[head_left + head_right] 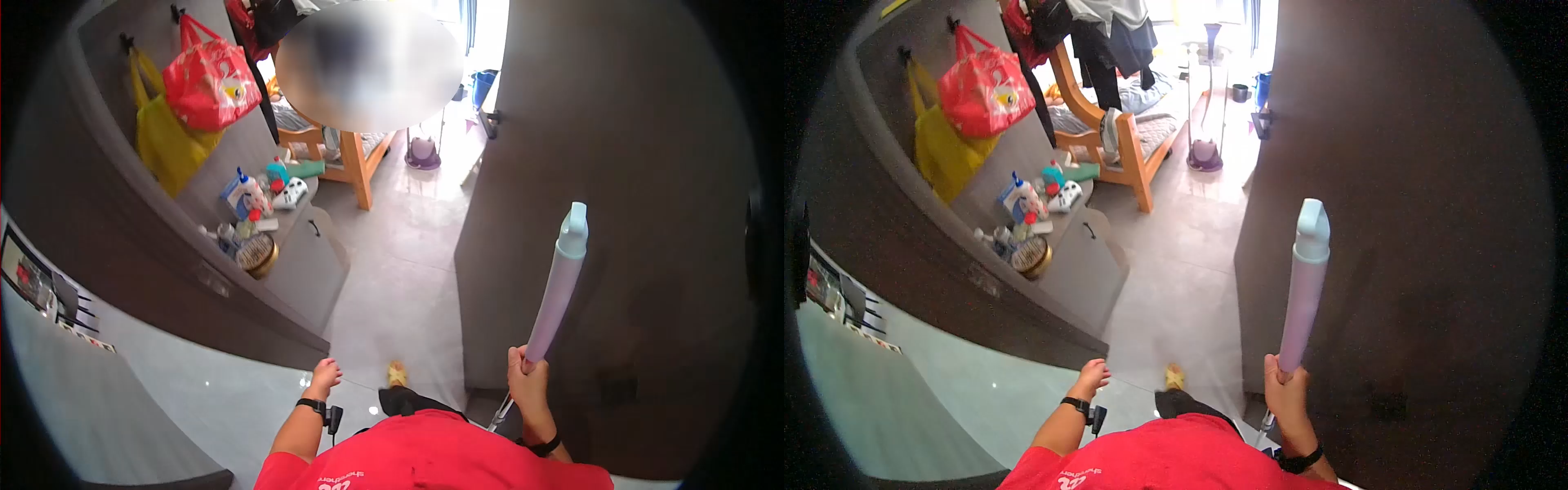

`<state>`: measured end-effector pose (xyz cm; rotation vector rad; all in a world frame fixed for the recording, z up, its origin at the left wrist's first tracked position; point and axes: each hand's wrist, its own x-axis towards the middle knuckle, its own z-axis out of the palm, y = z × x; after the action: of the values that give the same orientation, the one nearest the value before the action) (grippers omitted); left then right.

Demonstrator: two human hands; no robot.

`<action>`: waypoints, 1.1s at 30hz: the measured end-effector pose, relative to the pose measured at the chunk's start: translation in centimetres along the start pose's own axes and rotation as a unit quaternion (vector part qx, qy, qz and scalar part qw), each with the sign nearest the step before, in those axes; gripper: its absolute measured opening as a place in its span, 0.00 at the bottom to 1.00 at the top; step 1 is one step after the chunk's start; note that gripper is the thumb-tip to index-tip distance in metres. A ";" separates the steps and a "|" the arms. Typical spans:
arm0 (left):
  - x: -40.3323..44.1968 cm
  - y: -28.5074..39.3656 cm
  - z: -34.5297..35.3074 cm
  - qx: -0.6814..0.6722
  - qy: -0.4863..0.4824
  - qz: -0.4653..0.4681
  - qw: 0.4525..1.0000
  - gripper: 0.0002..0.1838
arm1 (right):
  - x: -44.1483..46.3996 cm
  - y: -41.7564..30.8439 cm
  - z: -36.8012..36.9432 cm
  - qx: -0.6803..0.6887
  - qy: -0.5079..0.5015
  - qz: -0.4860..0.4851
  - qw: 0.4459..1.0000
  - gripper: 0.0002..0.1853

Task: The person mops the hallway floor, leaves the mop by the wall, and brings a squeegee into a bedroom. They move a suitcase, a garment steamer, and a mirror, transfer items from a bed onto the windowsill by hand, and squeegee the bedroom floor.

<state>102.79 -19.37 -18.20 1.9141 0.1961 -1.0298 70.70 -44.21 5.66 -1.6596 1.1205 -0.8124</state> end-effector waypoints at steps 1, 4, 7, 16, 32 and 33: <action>0.8 2.5 0.4 0.020 -0.018 -0.001 1.000 0.21 | 2.0 0.5 0.8 -0.027 0.028 -0.010 0.999 0.12; 4.0 9.1 0.4 0.057 -0.015 0.015 0.998 0.21 | 6.0 -1.3 3.0 -0.032 0.061 0.021 0.997 0.12; 7.3 16.4 1.7 0.065 0.012 0.054 0.996 0.22 | 10.4 -1.7 4.2 -0.014 0.061 0.054 0.997 0.11; 23.3 31.8 4.5 0.068 0.180 0.229 0.954 0.28 | 23.7 -7.1 11.0 0.070 0.043 -0.042 0.996 0.10; 36.1 56.7 7.7 0.350 0.359 0.187 0.845 0.30 | 53.5 -18.8 22.5 0.159 0.117 -0.252 0.947 0.14; 36.8 57.2 7.7 0.350 0.359 0.185 0.845 0.30 | 55.5 -19.1 23.1 0.159 0.115 -0.251 0.948 0.14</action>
<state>150.96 -67.22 -9.40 2.8027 -0.1636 -0.0482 117.00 -85.58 16.89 -1.6157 0.6643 -1.4644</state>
